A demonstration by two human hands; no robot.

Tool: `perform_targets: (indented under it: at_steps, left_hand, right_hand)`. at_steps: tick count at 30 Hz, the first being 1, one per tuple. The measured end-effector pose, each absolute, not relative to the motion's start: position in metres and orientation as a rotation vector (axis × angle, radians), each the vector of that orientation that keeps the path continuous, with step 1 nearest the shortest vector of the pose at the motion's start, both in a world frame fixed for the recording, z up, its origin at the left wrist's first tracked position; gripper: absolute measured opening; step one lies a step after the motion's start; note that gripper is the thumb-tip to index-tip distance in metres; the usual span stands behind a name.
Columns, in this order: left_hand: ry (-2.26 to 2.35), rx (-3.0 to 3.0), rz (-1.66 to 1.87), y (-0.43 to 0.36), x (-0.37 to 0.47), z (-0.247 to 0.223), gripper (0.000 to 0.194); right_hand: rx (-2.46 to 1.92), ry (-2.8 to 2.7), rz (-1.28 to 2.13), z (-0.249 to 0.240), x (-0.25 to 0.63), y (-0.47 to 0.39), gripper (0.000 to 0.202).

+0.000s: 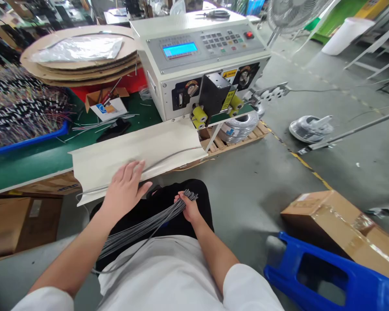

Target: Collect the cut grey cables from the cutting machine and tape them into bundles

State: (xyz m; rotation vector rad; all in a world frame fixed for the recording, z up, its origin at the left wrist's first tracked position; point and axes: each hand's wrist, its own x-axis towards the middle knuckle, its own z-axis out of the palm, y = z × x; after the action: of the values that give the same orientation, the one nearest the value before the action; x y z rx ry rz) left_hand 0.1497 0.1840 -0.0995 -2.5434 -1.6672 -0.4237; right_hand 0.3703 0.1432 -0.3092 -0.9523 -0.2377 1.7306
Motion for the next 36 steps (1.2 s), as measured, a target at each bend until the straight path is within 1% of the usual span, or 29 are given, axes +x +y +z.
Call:
perform_targets:
  at_steps: [1, 2, 5, 7, 10, 11, 14, 15, 18, 20, 23, 26, 28, 30, 34, 35, 36]
  left_hand:
    - [-1.664, -2.481, -0.392, 0.192, 0.156, -0.106, 0.054]
    - [-1.658, -2.445, -0.360, 0.197, 0.159, -0.113, 0.050]
    - [-1.559, -2.363, -0.383, 0.187, 0.145, -0.127, 0.025]
    - [-1.424, -2.364, -0.455, 0.165, 0.130, -0.132, 0.016]
    - [-1.341, -2.449, -0.484, 0.122, 0.118, -0.143, 0.022]
    - [-1.376, -2.489, -0.459, 0.107, 0.119, -0.150, 0.021]
    - [-1.570, -2.629, -0.317, 0.070, 0.126, -0.182, 0.010]
    - [-1.642, -2.668, -0.263, 0.061, 0.130, -0.194, 0.009]
    - [-1.813, -2.764, -0.115, 0.046, 0.136, -0.219, 0.018]
    - [-1.867, -2.824, -0.028, 0.042, 0.138, -0.225, 0.022]
    - [-1.885, -2.860, 0.057, 0.039, 0.138, -0.225, 0.026]
    - [-1.852, -2.904, 0.122, 0.045, 0.136, -0.218, 0.029]
    - [-1.797, -2.990, 0.131, 0.063, 0.139, -0.210, 0.030]
    - [-1.756, -3.085, 0.028, 0.095, 0.152, -0.200, 0.031]
    - [-1.644, -3.277, -0.456, 0.178, 0.215, -0.187, 0.045]
    - [-1.541, -3.352, -0.509, 0.194, 0.233, -0.188, 0.048]
    - [-1.412, -3.429, -0.489, 0.207, 0.251, -0.190, 0.050]
  right_hand:
    - [-0.951, -0.236, 1.726, -0.310, 0.371, 0.143, 0.025]
    - [-0.951, -0.234, 1.723, -0.311, 0.372, 0.142, 0.025]
    - [-0.963, -0.235, 1.726, -0.315, 0.375, 0.141, 0.026]
    - [-0.971, -0.245, 1.728, -0.317, 0.376, 0.141, 0.027]
    - [-0.979, -0.265, 1.732, -0.320, 0.374, 0.142, 0.028]
    - [-0.979, -0.272, 1.738, -0.321, 0.373, 0.143, 0.028]
    - [-0.968, -0.296, 1.743, -0.322, 0.370, 0.143, 0.026]
    - [-0.962, -0.303, 1.735, -0.322, 0.370, 0.143, 0.025]
    - [-0.946, -0.320, 1.725, -0.322, 0.371, 0.142, 0.028]
    - [-0.950, -0.314, 1.752, -0.322, 0.373, 0.142, 0.031]
    - [-0.948, -0.301, 1.787, -0.322, 0.374, 0.141, 0.033]
    - [-0.887, -0.326, 1.797, -0.320, 0.374, 0.141, 0.027]
    - [-0.833, -0.349, 1.818, -0.318, 0.373, 0.141, 0.021]
    - [-0.798, -0.376, 1.835, -0.317, 0.374, 0.140, 0.019]
    - [-0.812, -0.465, 1.824, -0.318, 0.374, 0.136, 0.016]
    - [-0.827, -0.492, 1.829, -0.319, 0.374, 0.134, 0.017]
    - [-0.852, -0.513, 1.832, -0.320, 0.374, 0.133, 0.019]
